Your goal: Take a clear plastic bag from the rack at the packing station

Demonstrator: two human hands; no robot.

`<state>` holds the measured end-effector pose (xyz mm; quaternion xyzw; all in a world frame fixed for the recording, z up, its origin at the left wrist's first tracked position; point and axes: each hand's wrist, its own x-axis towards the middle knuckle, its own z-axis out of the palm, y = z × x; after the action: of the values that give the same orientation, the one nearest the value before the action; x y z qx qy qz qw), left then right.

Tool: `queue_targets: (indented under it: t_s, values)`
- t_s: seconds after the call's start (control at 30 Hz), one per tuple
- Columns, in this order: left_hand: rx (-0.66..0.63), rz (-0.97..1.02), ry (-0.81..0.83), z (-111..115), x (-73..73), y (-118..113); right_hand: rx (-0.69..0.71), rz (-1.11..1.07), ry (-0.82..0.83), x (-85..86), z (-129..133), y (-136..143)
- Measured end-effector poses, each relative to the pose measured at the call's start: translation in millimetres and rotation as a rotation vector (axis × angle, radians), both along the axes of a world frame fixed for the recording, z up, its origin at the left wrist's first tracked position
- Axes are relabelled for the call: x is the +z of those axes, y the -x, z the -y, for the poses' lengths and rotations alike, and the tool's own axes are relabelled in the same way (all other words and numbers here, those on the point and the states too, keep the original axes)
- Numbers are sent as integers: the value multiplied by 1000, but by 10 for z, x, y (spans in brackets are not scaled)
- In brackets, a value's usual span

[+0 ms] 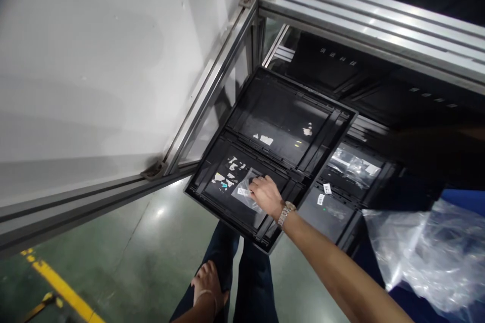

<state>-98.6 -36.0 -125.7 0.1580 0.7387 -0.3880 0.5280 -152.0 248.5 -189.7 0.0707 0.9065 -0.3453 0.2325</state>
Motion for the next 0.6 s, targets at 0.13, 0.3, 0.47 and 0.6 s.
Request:
queue_targets:
  t_s: [0.13,0.3,0.47,0.6]
  values:
    - [44,49,-4,-78,40,88,-139,-11,-73,24,157,-46]
    - [60,24,-33,-70,27,114,-379,-53,-109,-55,144,-65]
    - [123,4,-128,-36,8,137,-867,-35,-215,-211,-244,-656]
    - [162,-3,-172,-5,6,140,-1211,62,-314,-356,-557,-1386]
